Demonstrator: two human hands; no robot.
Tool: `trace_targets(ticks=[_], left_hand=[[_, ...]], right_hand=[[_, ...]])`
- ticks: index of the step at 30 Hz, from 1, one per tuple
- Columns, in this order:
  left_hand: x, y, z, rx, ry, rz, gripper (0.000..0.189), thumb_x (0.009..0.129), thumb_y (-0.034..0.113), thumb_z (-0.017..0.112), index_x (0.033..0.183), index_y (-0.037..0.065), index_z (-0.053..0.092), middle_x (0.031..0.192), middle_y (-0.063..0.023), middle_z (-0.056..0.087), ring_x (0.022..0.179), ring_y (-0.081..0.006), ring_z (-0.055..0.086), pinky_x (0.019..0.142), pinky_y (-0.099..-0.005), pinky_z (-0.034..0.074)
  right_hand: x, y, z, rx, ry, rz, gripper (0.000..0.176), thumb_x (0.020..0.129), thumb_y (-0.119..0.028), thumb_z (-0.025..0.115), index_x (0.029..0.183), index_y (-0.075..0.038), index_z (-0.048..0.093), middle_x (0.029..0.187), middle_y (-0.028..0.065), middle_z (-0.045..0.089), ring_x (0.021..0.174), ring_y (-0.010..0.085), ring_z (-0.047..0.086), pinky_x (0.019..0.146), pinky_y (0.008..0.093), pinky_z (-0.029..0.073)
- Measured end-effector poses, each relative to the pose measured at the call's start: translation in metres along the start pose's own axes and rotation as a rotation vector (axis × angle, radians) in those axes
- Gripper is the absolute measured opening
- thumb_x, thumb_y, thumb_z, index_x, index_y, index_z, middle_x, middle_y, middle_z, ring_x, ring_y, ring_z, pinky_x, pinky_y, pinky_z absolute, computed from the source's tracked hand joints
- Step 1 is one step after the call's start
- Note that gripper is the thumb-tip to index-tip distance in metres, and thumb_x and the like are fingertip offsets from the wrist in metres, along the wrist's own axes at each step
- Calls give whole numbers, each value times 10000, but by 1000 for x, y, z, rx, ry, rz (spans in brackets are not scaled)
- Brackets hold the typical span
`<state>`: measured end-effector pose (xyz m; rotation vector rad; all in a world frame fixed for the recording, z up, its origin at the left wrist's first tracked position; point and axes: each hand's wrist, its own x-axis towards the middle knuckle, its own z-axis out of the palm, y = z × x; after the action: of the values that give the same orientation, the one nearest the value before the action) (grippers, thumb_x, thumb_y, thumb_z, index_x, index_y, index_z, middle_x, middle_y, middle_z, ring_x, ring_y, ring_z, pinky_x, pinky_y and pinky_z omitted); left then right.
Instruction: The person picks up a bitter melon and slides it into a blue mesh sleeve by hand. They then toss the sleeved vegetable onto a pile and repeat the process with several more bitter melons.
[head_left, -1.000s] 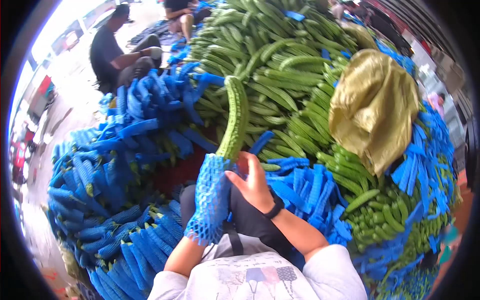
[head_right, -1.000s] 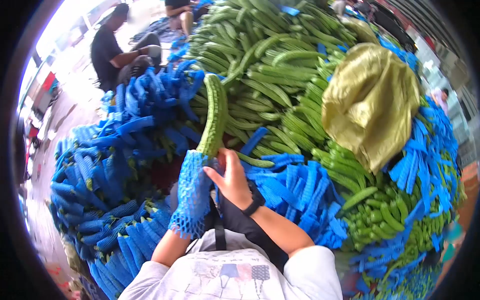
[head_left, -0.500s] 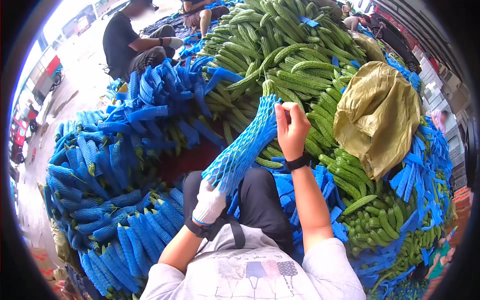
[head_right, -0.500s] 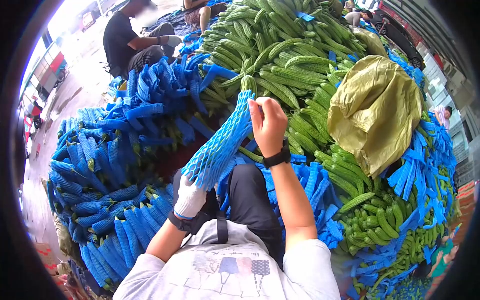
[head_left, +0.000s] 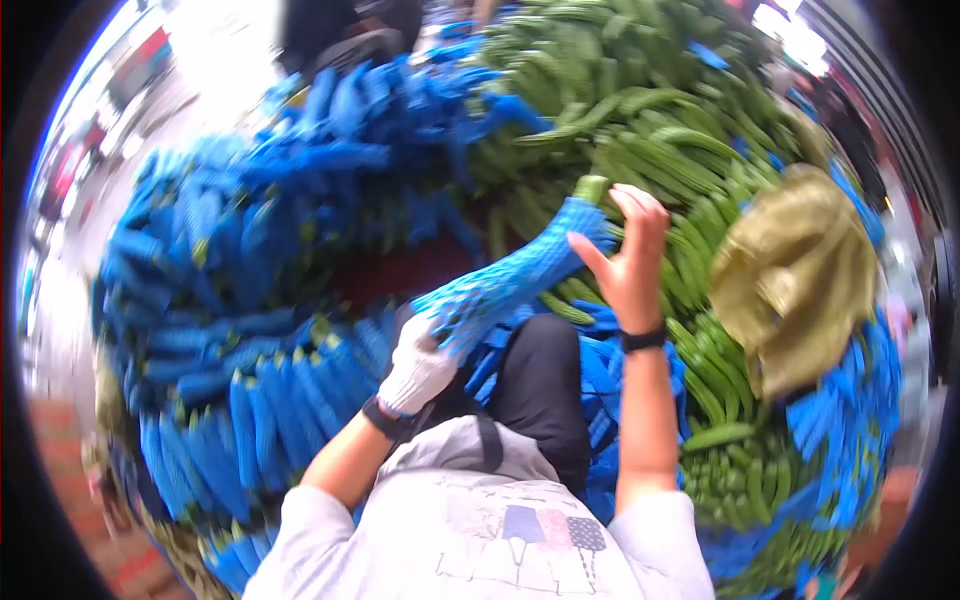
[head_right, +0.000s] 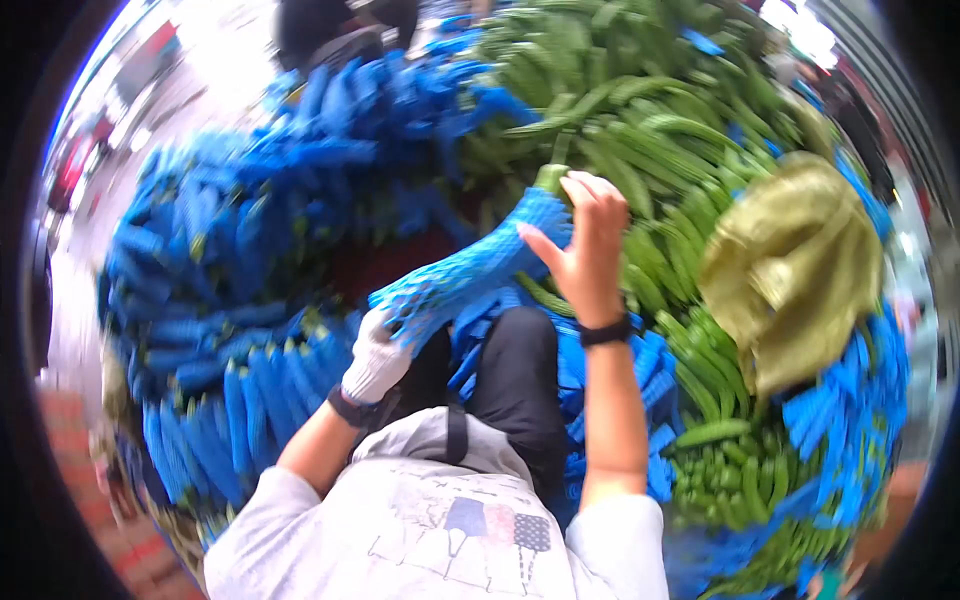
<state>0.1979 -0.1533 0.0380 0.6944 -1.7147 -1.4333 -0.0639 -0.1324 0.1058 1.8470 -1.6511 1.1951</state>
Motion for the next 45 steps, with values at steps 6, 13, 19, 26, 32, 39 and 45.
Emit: trace_targets(ticks=[6, 13, 19, 26, 32, 39, 45], left_hand=[[-17, -8, -49, -556, -68, -170, 373, 885, 65, 644, 1245, 2, 571, 1159, -89, 643, 1040, -158, 606, 943, -305, 476], [-26, -30, -86, -686, 622, 126, 593, 969, 516, 444, 1304, 29, 480, 1069, -115, 643, 929, -192, 654, 761, -307, 549], [-39, -39, -59, -948, 711, 51, 510, 908, 239, 619, 1355, 86, 426, 1144, -87, 590, 1032, -188, 582, 933, -344, 464], [-211, 7, -232, -19, 922, -262, 351, 939, 289, 547, 1181, 36, 563, 1061, -107, 670, 916, -163, 634, 885, -340, 488], [-419, 69, -303, 803, 1338, -914, 702, 706, 378, 793, 1249, 3, 551, 1101, -122, 659, 1012, -202, 618, 901, -320, 468], [-517, 4, -204, 448, 1080, -1276, 654, 722, 280, 775, 1250, -20, 531, 1106, -122, 655, 1001, -205, 608, 908, -337, 465], [-546, -84, -159, 602, 843, -1375, 733, 772, 363, 734, 1310, -37, 438, 1170, -207, 622, 1073, -300, 609, 935, -377, 455]], right_hand=[[-23, -35, 23, -81, -490, -464, 571, 686, -156, 737, 1218, -79, 544, 1137, 77, 584, 1181, 273, 511, 1087, 562, 277], [-36, -56, 70, 88, -344, -16, 598, 684, -164, 802, 1200, -39, 528, 1093, 155, 596, 1021, 345, 574, 941, 470, 430], [-31, -161, 104, 467, -686, -293, 799, 672, -152, 822, 1356, -29, 426, 1240, 187, 516, 1154, 366, 488, 985, 448, 392], [-26, -144, 110, 580, -868, -295, 530, 718, -3, 727, 1225, -36, 574, 1308, 133, 511, 1216, 322, 478, 1017, 403, 394], [-47, -23, 103, 405, -957, -81, 251, 869, -2, 606, 1120, 9, 604, 1055, 133, 623, 869, 240, 617, 785, 338, 489], [-65, 34, 75, 316, -942, 86, 208, 908, -58, 591, 1100, 19, 614, 980, 130, 649, 845, 222, 630, 757, 317, 492], [-74, 81, 48, 160, -774, 248, 206, 886, -123, 632, 1057, -11, 656, 944, 120, 684, 817, 191, 652, 742, 303, 510]])
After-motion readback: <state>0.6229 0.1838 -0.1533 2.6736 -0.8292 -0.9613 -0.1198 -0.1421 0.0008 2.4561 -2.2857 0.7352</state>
